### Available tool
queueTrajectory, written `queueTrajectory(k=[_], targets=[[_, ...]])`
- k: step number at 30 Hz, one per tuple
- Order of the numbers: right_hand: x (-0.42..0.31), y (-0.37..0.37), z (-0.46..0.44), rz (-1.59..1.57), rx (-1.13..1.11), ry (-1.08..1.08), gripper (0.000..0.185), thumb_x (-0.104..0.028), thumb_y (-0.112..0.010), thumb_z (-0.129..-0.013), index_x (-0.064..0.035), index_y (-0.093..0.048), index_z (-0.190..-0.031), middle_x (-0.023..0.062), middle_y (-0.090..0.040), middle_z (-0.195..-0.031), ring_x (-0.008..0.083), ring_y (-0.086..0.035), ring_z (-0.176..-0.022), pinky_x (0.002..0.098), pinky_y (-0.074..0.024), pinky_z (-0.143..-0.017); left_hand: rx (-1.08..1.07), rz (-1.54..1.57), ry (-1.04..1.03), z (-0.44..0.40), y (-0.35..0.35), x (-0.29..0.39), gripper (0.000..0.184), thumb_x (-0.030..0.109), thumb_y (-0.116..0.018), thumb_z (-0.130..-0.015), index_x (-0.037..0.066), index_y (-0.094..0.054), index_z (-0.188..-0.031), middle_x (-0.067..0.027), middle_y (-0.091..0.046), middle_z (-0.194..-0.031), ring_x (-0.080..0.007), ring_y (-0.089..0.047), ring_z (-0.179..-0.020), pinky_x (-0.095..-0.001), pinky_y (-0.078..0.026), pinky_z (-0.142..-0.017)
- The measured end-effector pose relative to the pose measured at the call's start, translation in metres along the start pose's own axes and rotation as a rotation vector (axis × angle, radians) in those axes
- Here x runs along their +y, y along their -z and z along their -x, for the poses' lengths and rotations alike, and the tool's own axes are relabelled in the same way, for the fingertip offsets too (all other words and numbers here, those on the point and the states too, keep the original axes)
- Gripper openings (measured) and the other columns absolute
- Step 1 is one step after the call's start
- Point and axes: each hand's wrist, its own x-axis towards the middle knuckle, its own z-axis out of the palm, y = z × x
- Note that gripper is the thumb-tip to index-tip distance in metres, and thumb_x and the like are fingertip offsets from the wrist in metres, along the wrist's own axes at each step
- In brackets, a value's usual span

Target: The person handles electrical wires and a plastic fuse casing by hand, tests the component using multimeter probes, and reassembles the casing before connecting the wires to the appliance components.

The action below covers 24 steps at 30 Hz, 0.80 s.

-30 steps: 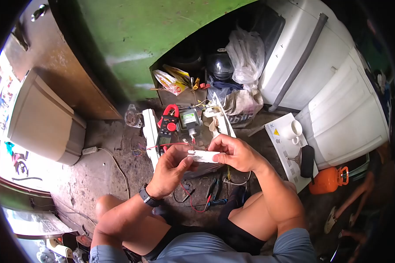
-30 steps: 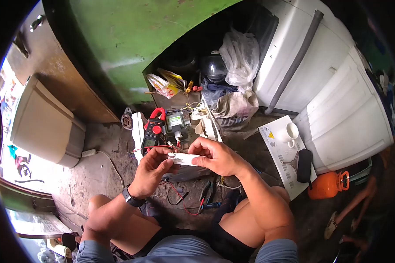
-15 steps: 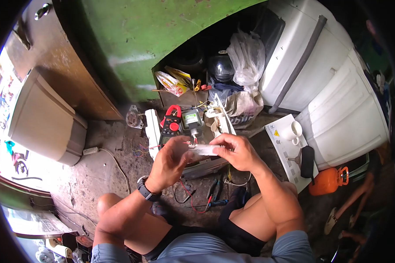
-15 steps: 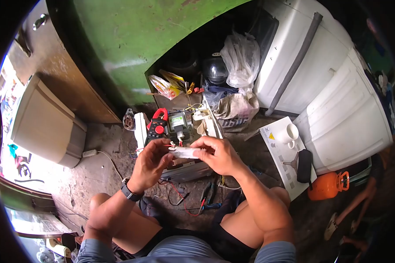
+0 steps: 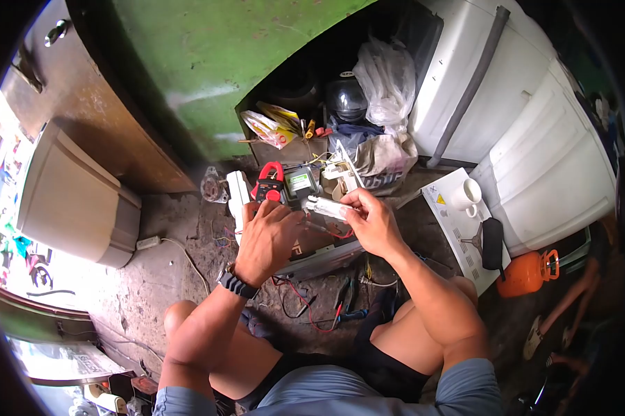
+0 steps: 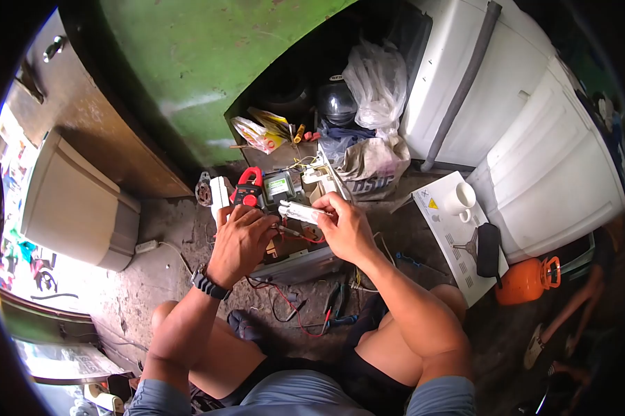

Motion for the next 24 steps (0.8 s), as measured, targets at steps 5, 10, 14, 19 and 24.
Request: queueTrajectory(k=[5,10,14,19,24], targets=[[-0.014,-0.006,0.011,0.055,0.040,0.060,0.015,-0.008,-0.074,-0.106,-0.0012,-0.071,-0.118,0.0120,-0.080,-0.100,0.0193,-0.077,-0.086,0.0347,-0.0598,-0.079,-0.017,0.155,-0.064,-0.008,0.012,0.006,0.018,0.017,-0.079,-0.096,0.007,-0.081,-0.111,-0.0088,-0.072,-0.103,-0.0322,-0.071,-0.099,-0.0459,-0.052,-0.094],[-0.018,-0.009,0.013,0.158,0.088,0.159,0.015,-0.009,-0.078,-0.101,-0.0027,-0.069,-0.112,0.0123,-0.076,-0.096,0.0299,-0.077,-0.087,0.0412,-0.0593,-0.078,0.034,0.142,-0.056,-0.006,0.019,0.019,0.015,0.010,-0.078,-0.096,0.005,-0.081,-0.109,-0.0103,-0.072,-0.102,-0.0344,-0.072,-0.091,-0.0452,-0.058,-0.082],[-0.021,-0.015,0.014,0.095,-0.006,0.137,0.016,-0.012,-0.079,-0.101,-0.0033,-0.068,-0.110,0.0131,-0.079,-0.098,0.0312,-0.078,-0.090,0.0430,-0.0600,-0.079,-0.063,0.107,0.084,0.000,0.019,0.025,0.035,0.010,-0.079,-0.095,0.007,-0.074,-0.129,-0.0115,-0.071,-0.102,-0.0349,-0.075,-0.092,-0.0458,-0.060,-0.075],[-0.034,-0.004,0.011,0.095,-0.124,0.093,0.016,-0.012,-0.079,-0.102,-0.0028,-0.068,-0.110,0.0129,-0.080,-0.098,0.0283,-0.079,-0.090,0.0416,-0.0602,-0.080,-0.009,0.170,0.170,-0.001,0.029,0.035,0.055,0.011,-0.080,-0.096,0.009,-0.063,-0.148,-0.0145,-0.071,-0.106,-0.0362,-0.076,-0.097,-0.0461,-0.062,-0.076],[-0.019,0.003,0.006,-0.073,-0.237,0.062,0.017,-0.010,-0.078,-0.102,-0.0016,-0.070,-0.114,0.0116,-0.081,-0.098,0.0224,-0.080,-0.092,0.0397,-0.0605,-0.082,-0.195,0.286,0.141,0.000,0.035,0.032,0.041,0.012,-0.078,-0.099,0.006,-0.071,-0.138,-0.0170,-0.075,-0.114,-0.0391,-0.077,-0.100,-0.0467,-0.062,-0.084]])
